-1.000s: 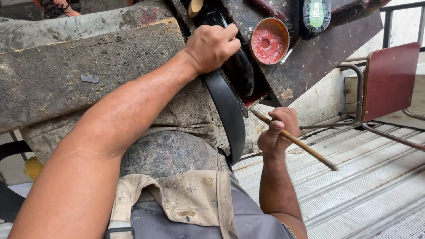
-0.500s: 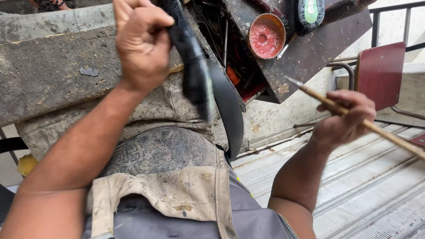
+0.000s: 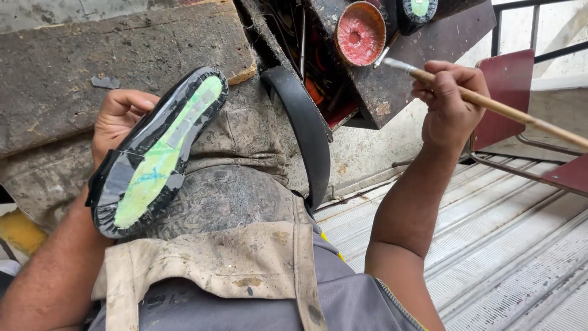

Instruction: Applying adhesive to a shoe sole using a brush at a repair bench

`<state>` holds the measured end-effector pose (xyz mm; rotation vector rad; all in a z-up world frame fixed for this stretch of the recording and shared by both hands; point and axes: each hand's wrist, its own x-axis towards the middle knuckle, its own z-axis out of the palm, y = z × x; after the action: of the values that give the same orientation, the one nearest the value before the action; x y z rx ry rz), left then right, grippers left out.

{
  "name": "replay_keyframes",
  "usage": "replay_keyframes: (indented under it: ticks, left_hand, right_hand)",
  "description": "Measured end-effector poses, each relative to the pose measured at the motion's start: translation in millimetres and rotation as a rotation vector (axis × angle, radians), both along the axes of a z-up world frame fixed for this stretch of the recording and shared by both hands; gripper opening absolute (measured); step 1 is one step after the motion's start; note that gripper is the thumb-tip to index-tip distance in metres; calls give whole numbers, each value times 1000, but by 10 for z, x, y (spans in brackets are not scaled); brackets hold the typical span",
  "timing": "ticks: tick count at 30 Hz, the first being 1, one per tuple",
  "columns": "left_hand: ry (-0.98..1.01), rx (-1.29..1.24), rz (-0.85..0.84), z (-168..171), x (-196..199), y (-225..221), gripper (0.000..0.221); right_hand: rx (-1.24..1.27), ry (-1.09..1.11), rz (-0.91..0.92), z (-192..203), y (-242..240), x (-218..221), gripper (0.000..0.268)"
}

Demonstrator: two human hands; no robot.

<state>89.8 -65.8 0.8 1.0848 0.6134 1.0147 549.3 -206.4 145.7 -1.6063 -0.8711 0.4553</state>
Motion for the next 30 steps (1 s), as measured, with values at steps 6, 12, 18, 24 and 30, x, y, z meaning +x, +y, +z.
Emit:
replay_keyframes:
  ticks: [6,12,18,24,30]
  left_hand:
    - [-103,-234,-66,-362,-208,29,45]
    - [130,-12,-60,18,-227,13,7]
    - [-432,-625,-167,213,-50,65,57]
    - [-391,-685,-165,226,-38,54,65]
    - [-567,-735,-429,457,26,6,67]
  right_hand:
    - [78,-132,273,-19,374,-47,26]
    - [-9,-236,274,-138,678,49,31]
    - [-74,-283,283,-233,813,72,30]
    - [-27,-335,270,-349,818,119,29]
    - [5,11,103,-389,698,127,26]
